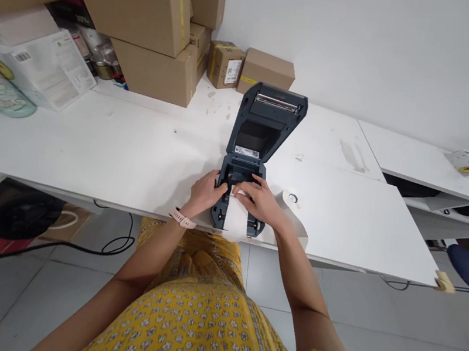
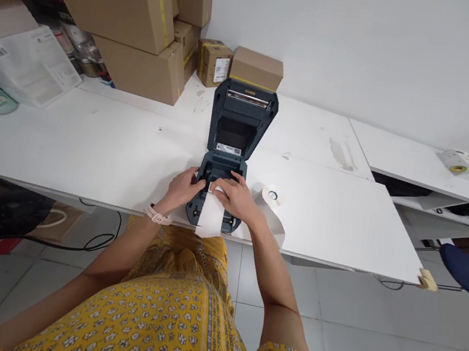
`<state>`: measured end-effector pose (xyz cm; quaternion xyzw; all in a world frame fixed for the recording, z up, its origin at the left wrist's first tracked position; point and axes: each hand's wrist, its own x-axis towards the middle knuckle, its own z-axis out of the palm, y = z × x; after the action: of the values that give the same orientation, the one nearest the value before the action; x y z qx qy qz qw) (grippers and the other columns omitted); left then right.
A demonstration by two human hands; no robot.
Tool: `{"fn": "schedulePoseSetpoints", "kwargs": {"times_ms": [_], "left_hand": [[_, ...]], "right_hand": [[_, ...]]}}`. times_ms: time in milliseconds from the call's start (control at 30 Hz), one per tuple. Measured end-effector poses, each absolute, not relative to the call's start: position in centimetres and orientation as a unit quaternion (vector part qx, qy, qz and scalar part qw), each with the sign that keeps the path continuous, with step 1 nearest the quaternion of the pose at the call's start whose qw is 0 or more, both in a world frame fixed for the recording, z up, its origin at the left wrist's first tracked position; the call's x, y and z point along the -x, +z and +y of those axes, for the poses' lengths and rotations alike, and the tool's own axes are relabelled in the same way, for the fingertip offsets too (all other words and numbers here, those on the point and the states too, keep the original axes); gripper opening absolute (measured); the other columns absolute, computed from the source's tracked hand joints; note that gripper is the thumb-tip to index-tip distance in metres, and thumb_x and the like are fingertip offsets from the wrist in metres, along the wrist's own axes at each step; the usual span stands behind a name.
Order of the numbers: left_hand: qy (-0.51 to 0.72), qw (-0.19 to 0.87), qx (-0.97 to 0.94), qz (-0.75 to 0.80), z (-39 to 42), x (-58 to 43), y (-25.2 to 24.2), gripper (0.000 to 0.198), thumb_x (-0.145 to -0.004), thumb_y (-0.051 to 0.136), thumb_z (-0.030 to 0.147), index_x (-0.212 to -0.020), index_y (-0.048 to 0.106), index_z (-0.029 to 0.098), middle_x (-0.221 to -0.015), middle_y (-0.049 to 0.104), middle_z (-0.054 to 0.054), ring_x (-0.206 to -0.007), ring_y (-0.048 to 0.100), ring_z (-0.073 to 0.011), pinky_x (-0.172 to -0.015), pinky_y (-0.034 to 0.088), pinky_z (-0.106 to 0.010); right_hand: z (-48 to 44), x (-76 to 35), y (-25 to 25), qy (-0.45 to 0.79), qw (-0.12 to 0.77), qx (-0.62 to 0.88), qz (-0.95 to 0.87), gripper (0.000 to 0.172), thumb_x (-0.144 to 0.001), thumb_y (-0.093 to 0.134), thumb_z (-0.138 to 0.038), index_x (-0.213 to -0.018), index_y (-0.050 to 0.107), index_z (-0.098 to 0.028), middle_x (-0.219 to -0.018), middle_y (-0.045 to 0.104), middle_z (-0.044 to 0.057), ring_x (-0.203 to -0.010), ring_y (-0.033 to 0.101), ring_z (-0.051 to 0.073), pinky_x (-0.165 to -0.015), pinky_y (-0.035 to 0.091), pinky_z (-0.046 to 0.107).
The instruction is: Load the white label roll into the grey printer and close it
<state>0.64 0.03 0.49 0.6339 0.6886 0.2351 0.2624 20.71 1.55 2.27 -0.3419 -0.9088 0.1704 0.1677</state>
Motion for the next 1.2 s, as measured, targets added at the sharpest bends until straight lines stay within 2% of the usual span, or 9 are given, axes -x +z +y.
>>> {"fn": "schedulePoseSetpoints", "kwargs": {"times_ms": [233, 367, 600, 767, 833, 933, 1033, 1100, 1200], "left_hand": [[0.271, 0.272, -0.626, 0.679, 0.1, -0.7, -0.1, 0.042, -0.089, 0.052, 0.032, -0.128, 0.059, 0.019, -0.127, 0.067, -0.013, -0.111, 0.066, -0.0291, -0.097, 0.051, -0.043], [0.311, 0.311, -0.615, 0.654, 0.2, -0.6, -0.7, 0.042, -0.09, 0.053, 0.033, -0.128, 0.056, 0.016, -0.133, 0.063, -0.015, -0.118, 0.063, -0.0284, -0.101, 0.05, -0.043], [0.354, 0.37, -0.594, 0.62, 0.5, -0.4, -1.6, 0.044, -0.089, 0.058, 0.037, -0.129, 0.055, 0.019, -0.132, 0.065, -0.014, -0.115, 0.065, -0.0269, -0.096, 0.053, -0.04], [0.357, 0.371, -0.598, 0.615, 0.6, -0.4, -2.0, 0.044, -0.09, 0.058, 0.037, -0.13, 0.055, 0.019, -0.131, 0.064, -0.015, -0.117, 0.064, -0.0284, -0.098, 0.053, -0.044], [0.367, 0.345, -0.606, 0.615, 0.2, -0.4, -1.8, 0.048, -0.09, 0.058, 0.037, -0.134, 0.052, 0.018, -0.136, 0.061, -0.017, -0.122, 0.061, -0.0297, -0.101, 0.051, -0.047], [0.433, 0.23, -0.632, 0.6, -1.1, -0.7, -1.2, 0.053, -0.088, 0.062, 0.033, -0.137, 0.049, 0.017, -0.141, 0.056, -0.018, -0.129, 0.055, -0.0302, -0.105, 0.049, -0.049], [0.469, 0.129, -0.696, 0.528, -2.5, -1.2, -0.3, 0.028, -0.091, 0.059, 0.027, -0.118, 0.06, 0.02, -0.122, 0.067, -0.012, -0.122, 0.059, -0.0254, -0.106, 0.049, -0.045], [0.432, 0.128, -0.759, 0.469, -3.0, -1.5, 0.0, 0.018, -0.094, 0.055, 0.025, -0.109, 0.065, 0.021, -0.115, 0.071, -0.01, -0.118, 0.062, -0.0228, -0.106, 0.049, -0.044], [0.346, 0.165, -0.823, 0.419, -2.9, -1.4, -0.1, 0.027, -0.096, 0.052, 0.026, -0.118, 0.067, 0.021, -0.129, 0.07, -0.009, -0.127, 0.061, -0.022, -0.116, 0.043, -0.047]], "right_hand": [[0.8, -21.0, 2.4, 0.174, 0.155, 0.341, -0.911, 0.028, -0.101, 0.054, -0.046, -0.114, 0.068, -0.025, -0.126, 0.072, 0.01, -0.133, 0.06, 0.025, -0.124, 0.025, 0.056], [1.3, -21.4, 2.7, 0.194, 0.131, 0.327, -0.915, 0.032, -0.098, 0.059, -0.049, -0.116, 0.068, -0.024, -0.134, 0.069, 0.013, -0.135, 0.059, 0.026, -0.125, 0.022, 0.056], [2.3, -21.7, 3.7, 0.257, 0.078, 0.285, -0.92, 0.039, -0.097, 0.057, -0.054, -0.124, 0.062, -0.026, -0.143, 0.064, 0.01, -0.143, 0.051, 0.027, -0.129, 0.005, 0.056], [2.8, -21.6, 4.4, 0.29, 0.048, 0.272, -0.916, 0.041, -0.096, 0.054, -0.058, -0.122, 0.057, -0.026, -0.134, 0.068, 0.006, -0.131, 0.061, 0.027, -0.128, -0.003, 0.058], [3.0, -21.5, 4.4, 0.293, 0.048, 0.272, -0.915, 0.041, -0.096, 0.054, -0.06, -0.119, 0.055, -0.026, -0.13, 0.068, 0.006, -0.125, 0.065, 0.027, -0.129, -0.004, 0.057], [3.1, -21.5, 4.2, 0.293, 0.052, 0.283, -0.912, 0.047, -0.093, 0.055, -0.064, -0.118, 0.052, -0.024, -0.125, 0.068, 0.006, -0.118, 0.068, 0.027, -0.129, 0.001, 0.057], [3.2, -21.5, 4.0, 0.292, 0.059, 0.296, -0.908, 0.053, -0.09, 0.059, -0.065, -0.123, 0.049, -0.025, -0.124, 0.068, 0.005, -0.118, 0.069, 0.027, -0.129, 0.004, 0.058], [3.3, -21.5, 3.8, 0.29, 0.069, 0.294, -0.908, 0.057, -0.09, 0.062, -0.061, -0.131, 0.047, -0.025, -0.131, 0.067, 0.007, -0.125, 0.066, 0.028, -0.13, 0.003, 0.058], [3.5, -21.6, 3.4, 0.282, 0.081, 0.289, -0.911, 0.072, -0.091, 0.066, -0.054, -0.149, 0.035, -0.026, -0.14, 0.064, 0.009, -0.133, 0.061, 0.027, -0.131, 0.004, 0.056]]}}
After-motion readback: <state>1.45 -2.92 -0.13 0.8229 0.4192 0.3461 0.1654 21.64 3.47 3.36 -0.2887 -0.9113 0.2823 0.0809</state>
